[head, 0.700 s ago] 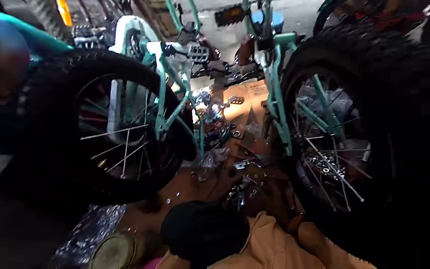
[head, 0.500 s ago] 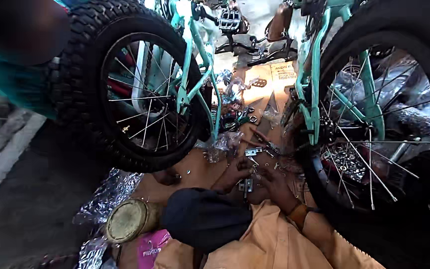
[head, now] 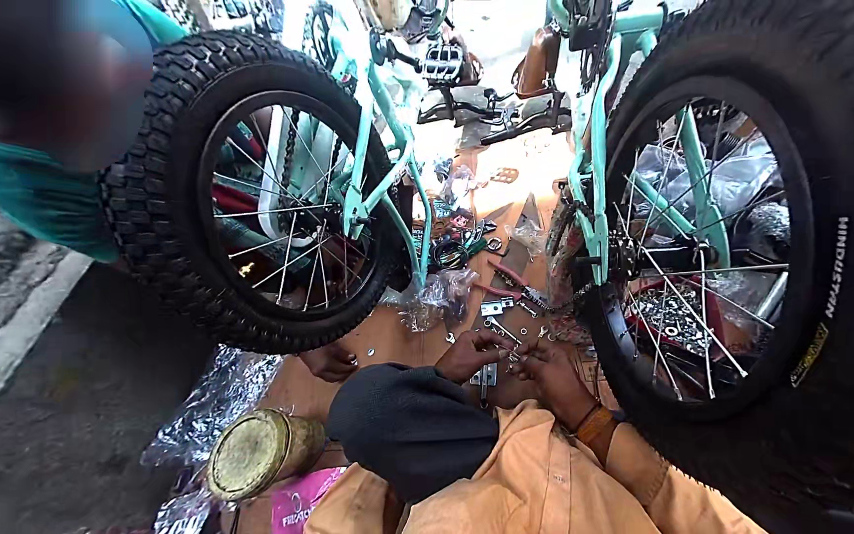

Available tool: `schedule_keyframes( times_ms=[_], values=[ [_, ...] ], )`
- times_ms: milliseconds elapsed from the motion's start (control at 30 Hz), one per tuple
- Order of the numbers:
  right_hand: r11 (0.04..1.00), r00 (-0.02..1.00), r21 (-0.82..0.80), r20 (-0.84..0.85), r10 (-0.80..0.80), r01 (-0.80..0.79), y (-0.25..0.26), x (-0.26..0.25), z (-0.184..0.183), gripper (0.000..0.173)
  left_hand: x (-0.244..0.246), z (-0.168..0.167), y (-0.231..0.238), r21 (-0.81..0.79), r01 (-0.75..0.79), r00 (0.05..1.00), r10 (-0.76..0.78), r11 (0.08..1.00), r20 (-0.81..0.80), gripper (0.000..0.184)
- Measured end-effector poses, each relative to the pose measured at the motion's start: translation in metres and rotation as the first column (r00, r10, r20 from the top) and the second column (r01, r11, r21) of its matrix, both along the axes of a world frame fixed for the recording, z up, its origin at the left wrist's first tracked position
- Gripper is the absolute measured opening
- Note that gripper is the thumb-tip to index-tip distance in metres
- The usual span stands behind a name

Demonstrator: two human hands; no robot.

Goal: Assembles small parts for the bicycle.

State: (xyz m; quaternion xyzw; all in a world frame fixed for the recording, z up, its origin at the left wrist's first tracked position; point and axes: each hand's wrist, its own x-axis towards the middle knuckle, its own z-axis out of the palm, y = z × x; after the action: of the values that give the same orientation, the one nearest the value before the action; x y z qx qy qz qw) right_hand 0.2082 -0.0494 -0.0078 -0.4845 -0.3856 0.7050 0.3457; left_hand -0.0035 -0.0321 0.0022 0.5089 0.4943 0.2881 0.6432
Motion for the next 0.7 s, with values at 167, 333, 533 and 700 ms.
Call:
schedule_keyframes(
  times_ms=[167,333,533,700],
  values=[
    [0.973,0.965,0.187,0.247,0.086,-0.135,0.0,0.001,0.01,0.023,0.004,0.003,0.002,0.049,0.013,1.0,-0.014,0.999,0.019,0.009],
    [0.951,0.948,0.301,0.318,-0.028,-0.073,-0.002,-0.003,0.005,0.013,0.004,-0.001,-0.003,-0.021,0.054,0.995,-0.052,0.998,0.086,0.013],
    [0.965,0.96,0.262,0.267,-0.09,0.017,-0.005,-0.003,0.014,0.012,0.01,-0.001,-0.009,-0.169,0.086,0.985,-0.058,0.982,0.163,0.018],
    [0.989,0.963,0.149,0.27,-0.016,-0.025,-0.01,-0.001,0.004,0.012,0.006,-0.004,-0.007,-0.142,-0.015,0.996,0.027,0.99,0.08,0.018]
  ],
)
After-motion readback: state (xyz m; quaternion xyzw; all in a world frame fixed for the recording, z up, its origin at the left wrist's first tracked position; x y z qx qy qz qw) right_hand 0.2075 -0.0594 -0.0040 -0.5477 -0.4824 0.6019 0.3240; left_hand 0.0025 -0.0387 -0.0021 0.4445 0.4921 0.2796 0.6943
